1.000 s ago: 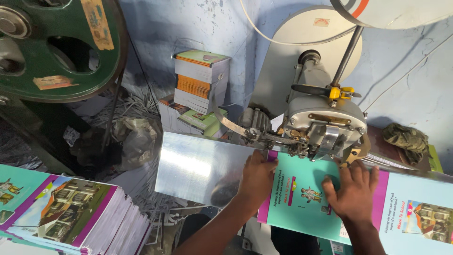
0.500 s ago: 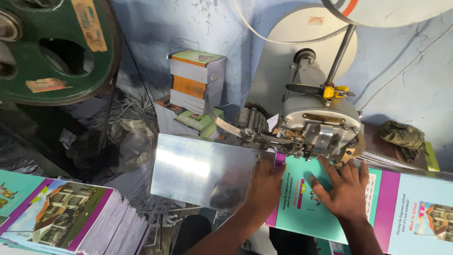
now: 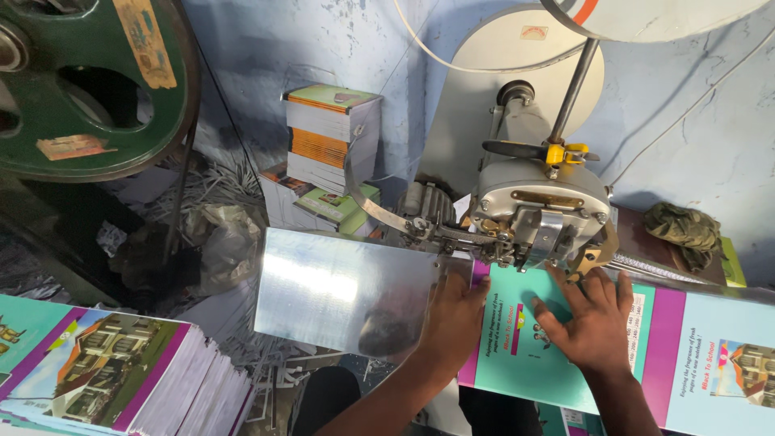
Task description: The person repeatedly picks up a book cover, opens it, places it on a sewing machine, and sews the spine. The person then removes the bound book and places it on a growing stack. This cycle is repeated multiple times.
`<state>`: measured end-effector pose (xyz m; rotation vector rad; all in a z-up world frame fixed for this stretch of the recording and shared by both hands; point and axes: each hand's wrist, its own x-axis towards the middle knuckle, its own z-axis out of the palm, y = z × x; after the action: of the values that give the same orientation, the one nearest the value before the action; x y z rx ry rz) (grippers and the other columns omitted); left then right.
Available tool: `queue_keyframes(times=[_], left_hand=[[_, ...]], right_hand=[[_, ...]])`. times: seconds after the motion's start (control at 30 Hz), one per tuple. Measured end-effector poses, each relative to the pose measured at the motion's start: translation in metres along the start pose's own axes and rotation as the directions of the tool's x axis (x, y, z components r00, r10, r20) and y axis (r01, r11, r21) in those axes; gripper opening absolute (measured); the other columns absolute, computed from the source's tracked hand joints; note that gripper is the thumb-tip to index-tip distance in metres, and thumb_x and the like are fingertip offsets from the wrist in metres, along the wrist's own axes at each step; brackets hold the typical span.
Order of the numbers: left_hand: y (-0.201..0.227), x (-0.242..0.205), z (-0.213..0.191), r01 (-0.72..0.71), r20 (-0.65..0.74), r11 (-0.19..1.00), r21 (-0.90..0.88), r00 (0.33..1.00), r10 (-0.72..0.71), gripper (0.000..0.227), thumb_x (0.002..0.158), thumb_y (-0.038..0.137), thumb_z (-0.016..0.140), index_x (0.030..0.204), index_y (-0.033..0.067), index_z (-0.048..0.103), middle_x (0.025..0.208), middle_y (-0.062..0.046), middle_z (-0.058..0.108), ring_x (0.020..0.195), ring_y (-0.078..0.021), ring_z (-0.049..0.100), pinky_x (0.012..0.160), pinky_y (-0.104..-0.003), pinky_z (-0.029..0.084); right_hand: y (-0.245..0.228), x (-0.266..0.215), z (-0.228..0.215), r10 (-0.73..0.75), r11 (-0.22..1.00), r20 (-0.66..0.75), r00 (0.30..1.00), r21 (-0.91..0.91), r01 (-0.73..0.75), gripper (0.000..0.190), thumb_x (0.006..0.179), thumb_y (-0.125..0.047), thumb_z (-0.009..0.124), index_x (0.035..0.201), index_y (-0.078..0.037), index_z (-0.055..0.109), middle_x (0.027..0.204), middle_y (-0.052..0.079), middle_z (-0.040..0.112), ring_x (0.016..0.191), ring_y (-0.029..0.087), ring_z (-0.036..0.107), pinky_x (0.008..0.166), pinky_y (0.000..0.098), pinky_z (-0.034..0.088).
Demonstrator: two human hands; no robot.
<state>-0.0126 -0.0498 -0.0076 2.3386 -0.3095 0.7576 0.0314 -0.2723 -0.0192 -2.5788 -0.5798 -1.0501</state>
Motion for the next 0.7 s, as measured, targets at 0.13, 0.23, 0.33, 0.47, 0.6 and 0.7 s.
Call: queue_keyframes(times=[0.13,0.23,0.33,0.47,0.6,0.7], left_hand=[[-0.0014,0.0009,0.0026,-0.074,0.009,0.994,0.082,0.997,0.073,0.034,0.091,0.010,0.068,0.125,0.0095,0.074,0.102,-0.014,0.060,0.095,-0.0311,0.060,0.085,-0.047,0.047],[0.0003,0.0021,0.0052,-0.069,0.052,0.987,0.146,0.997,0.062,0.033,0.093,0.015,0.067,0.126,0.0125,0.075,0.097,-0.015,0.064,0.096,-0.0315,0.060,0.088,-0.050,0.045],[0.0020,0.0008,0.0056,-0.098,0.041,0.980,0.171,0.995,0.093,0.034,0.093,0.015,0.066,0.126,0.0125,0.074,0.097,-0.015,0.066,0.099,-0.0323,0.060,0.090,-0.051,0.044],[0.0033,0.0001,0.0055,-0.108,0.050,0.976,0.189,0.994,0.100,0.034,0.094,0.014,0.065,0.128,0.0129,0.073,0.099,-0.015,0.067,0.101,-0.0321,0.060,0.093,-0.052,0.042],[0.0028,0.0001,0.0049,-0.098,0.076,0.980,0.175,0.993,0.086,0.036,0.095,0.013,0.064,0.130,0.0135,0.071,0.102,-0.015,0.068,0.104,-0.0320,0.060,0.093,-0.050,0.042],[0.0031,-0.0003,0.0045,-0.110,0.094,0.975,0.191,0.991,0.094,0.038,0.095,0.013,0.064,0.132,0.0142,0.070,0.102,-0.015,0.069,0.105,-0.0321,0.059,0.093,-0.050,0.041]], right_hand=[[0.0041,-0.0006,-0.0017,-0.014,1.000,-0.014,1.000,0.011,0.014,0.068,0.080,-0.054,0.067,0.137,-0.016,0.065,0.125,0.021,0.058,0.132,0.037,0.050,0.124,0.0650,0.022],[0.0063,-0.0021,-0.0040,-0.004,1.000,-0.009,1.000,-0.003,0.004,0.067,0.080,-0.053,0.067,0.136,-0.016,0.067,0.125,0.021,0.057,0.133,0.036,0.050,0.124,0.0643,0.023],[0.0078,-0.0022,-0.0061,-0.009,1.000,-0.014,1.000,-0.012,0.009,0.067,0.080,-0.052,0.067,0.136,-0.016,0.067,0.130,0.020,0.057,0.135,0.037,0.049,0.124,0.0645,0.022],[0.0070,-0.0023,-0.0076,0.011,1.000,-0.007,1.000,0.001,-0.011,0.067,0.080,-0.052,0.068,0.136,-0.016,0.067,0.129,0.018,0.057,0.135,0.035,0.049,0.124,0.0649,0.022],[0.0066,-0.0013,-0.0078,0.014,1.000,-0.002,1.000,-0.008,-0.014,0.067,0.080,-0.052,0.068,0.137,-0.017,0.067,0.130,0.018,0.057,0.135,0.035,0.049,0.125,0.0650,0.021],[0.0079,-0.0013,-0.0083,0.019,1.000,-0.002,1.000,0.000,-0.019,0.067,0.079,-0.051,0.068,0.137,-0.017,0.067,0.130,0.017,0.057,0.135,0.034,0.049,0.125,0.0651,0.021]])
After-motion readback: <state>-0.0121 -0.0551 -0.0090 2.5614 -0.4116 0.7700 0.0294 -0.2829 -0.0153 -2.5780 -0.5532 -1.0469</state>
